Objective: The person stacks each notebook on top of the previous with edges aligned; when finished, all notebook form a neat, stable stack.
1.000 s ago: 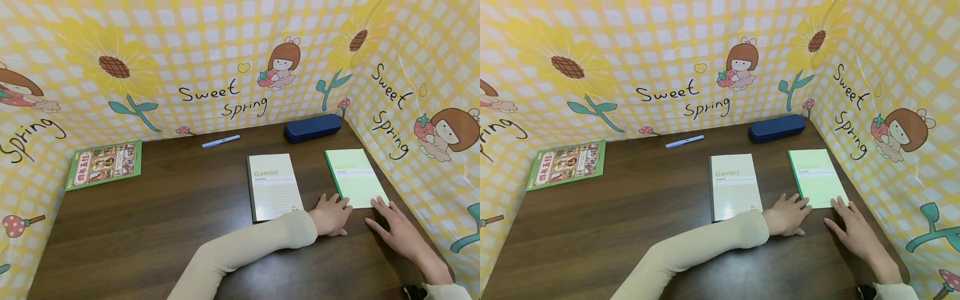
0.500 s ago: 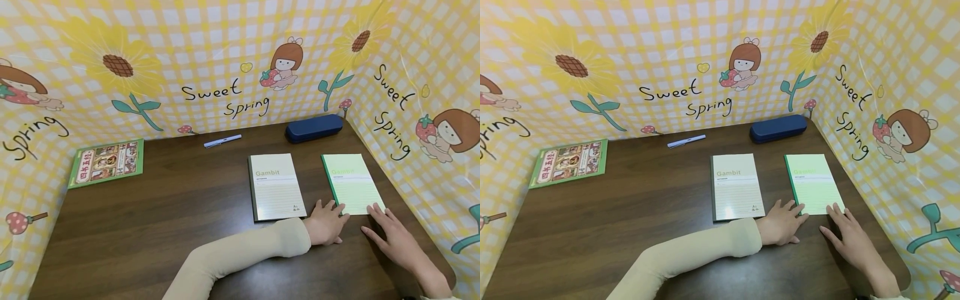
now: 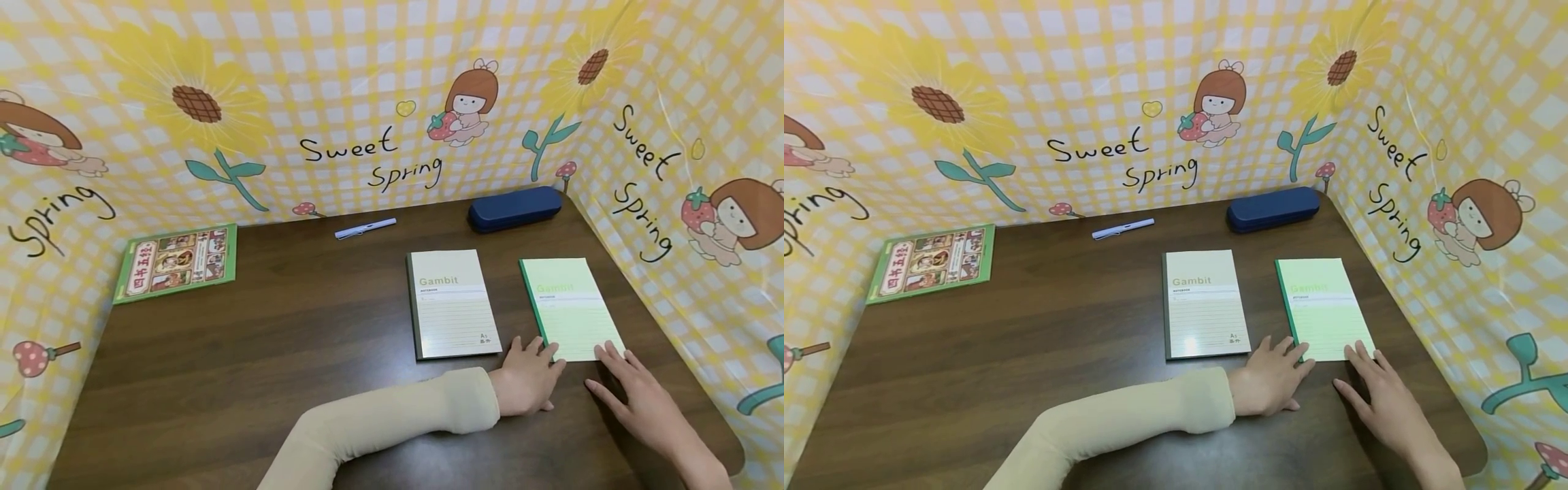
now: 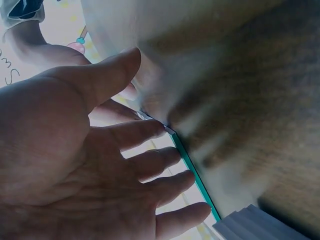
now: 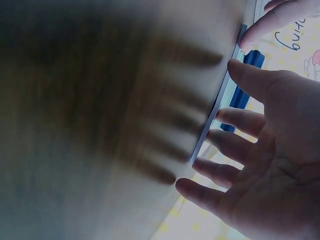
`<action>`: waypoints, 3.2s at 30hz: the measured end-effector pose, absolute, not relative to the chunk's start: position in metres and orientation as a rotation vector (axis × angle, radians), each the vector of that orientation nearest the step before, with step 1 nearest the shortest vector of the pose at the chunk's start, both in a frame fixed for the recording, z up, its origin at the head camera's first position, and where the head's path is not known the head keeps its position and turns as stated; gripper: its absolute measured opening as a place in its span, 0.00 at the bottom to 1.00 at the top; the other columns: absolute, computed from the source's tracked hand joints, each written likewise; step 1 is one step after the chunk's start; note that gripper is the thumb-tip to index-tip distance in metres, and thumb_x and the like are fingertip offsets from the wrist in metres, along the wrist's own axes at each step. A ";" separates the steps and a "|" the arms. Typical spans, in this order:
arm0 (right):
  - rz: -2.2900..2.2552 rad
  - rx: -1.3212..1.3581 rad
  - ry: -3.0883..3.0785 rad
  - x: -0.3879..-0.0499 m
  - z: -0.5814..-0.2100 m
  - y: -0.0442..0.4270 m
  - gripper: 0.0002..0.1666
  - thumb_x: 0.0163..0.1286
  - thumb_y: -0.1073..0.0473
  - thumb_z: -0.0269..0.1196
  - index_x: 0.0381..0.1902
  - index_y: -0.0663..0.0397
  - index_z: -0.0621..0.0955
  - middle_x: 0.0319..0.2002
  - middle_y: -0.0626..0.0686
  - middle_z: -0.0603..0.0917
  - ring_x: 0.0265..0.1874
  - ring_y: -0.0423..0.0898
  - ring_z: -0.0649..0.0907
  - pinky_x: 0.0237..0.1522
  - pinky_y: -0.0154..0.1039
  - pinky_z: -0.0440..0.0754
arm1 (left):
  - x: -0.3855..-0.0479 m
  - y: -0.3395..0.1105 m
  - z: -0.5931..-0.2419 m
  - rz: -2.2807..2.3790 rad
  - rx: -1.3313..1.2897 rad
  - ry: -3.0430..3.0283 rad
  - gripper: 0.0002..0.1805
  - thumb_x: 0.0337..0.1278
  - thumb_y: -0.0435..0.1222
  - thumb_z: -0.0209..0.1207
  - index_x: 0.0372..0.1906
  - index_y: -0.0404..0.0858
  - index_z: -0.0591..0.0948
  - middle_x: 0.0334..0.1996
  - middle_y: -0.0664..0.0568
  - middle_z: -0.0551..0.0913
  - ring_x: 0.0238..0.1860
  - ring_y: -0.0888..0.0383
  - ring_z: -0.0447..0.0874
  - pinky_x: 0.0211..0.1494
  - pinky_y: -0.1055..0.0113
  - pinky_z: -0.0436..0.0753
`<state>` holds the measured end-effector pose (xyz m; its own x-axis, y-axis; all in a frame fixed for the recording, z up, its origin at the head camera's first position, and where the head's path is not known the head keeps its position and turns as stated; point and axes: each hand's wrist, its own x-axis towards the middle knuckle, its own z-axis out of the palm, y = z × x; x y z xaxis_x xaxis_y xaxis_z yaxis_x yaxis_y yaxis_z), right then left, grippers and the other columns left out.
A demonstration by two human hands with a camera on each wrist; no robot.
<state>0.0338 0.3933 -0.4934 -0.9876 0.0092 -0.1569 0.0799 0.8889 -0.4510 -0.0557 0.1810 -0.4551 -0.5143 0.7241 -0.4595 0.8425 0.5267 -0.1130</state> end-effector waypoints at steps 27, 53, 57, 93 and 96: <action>-0.725 0.157 3.189 0.019 -0.487 0.389 0.33 0.74 0.54 0.68 0.67 0.71 0.75 0.61 0.78 0.77 0.55 0.80 0.77 0.48 0.75 0.74 | -0.061 0.178 -0.460 0.430 1.117 2.490 0.36 0.73 0.62 0.53 0.77 0.52 0.67 0.74 0.46 0.71 0.67 0.54 0.79 0.60 0.67 0.85; -1.331 0.772 2.647 0.013 -0.478 0.413 0.48 0.76 0.44 0.65 0.77 0.72 0.63 0.39 0.24 0.85 0.34 0.10 0.73 0.34 0.21 0.81 | -0.057 0.186 -0.454 1.648 -0.025 1.889 0.45 0.48 0.33 0.78 0.73 0.43 0.70 0.64 0.54 0.79 0.57 0.60 0.79 0.61 0.64 0.79; -1.664 0.792 2.358 0.015 -0.480 0.420 0.48 0.78 0.55 0.63 0.79 0.78 0.53 0.35 0.17 0.78 0.37 0.17 0.81 0.40 0.24 0.86 | -0.058 0.186 -0.459 1.695 -0.119 1.870 0.42 0.48 0.30 0.77 0.71 0.39 0.73 0.62 0.51 0.79 0.55 0.55 0.81 0.59 0.60 0.82; -1.931 0.565 1.929 0.012 -0.478 0.415 0.12 0.83 0.58 0.57 0.53 0.29 0.78 0.48 0.31 0.86 0.49 0.26 0.84 0.46 0.28 0.83 | -0.071 0.122 -0.458 1.620 0.502 2.136 0.36 0.57 0.26 0.67 0.73 0.34 0.72 0.52 0.49 0.78 0.39 0.67 0.85 0.42 0.81 0.80; -1.910 0.555 1.962 0.009 -0.475 0.409 0.12 0.82 0.56 0.58 0.54 0.29 0.77 0.49 0.29 0.86 0.50 0.25 0.83 0.46 0.27 0.82 | -0.075 0.114 -0.458 1.617 0.526 2.140 0.36 0.58 0.25 0.67 0.73 0.33 0.71 0.54 0.46 0.78 0.40 0.66 0.85 0.42 0.80 0.80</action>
<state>0.0091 0.4089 -0.4753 -0.8635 0.0375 -0.5029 0.5037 0.0167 -0.8637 -0.0748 0.1136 -0.4575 -0.8469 0.5238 -0.0920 0.0546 0.2576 0.9647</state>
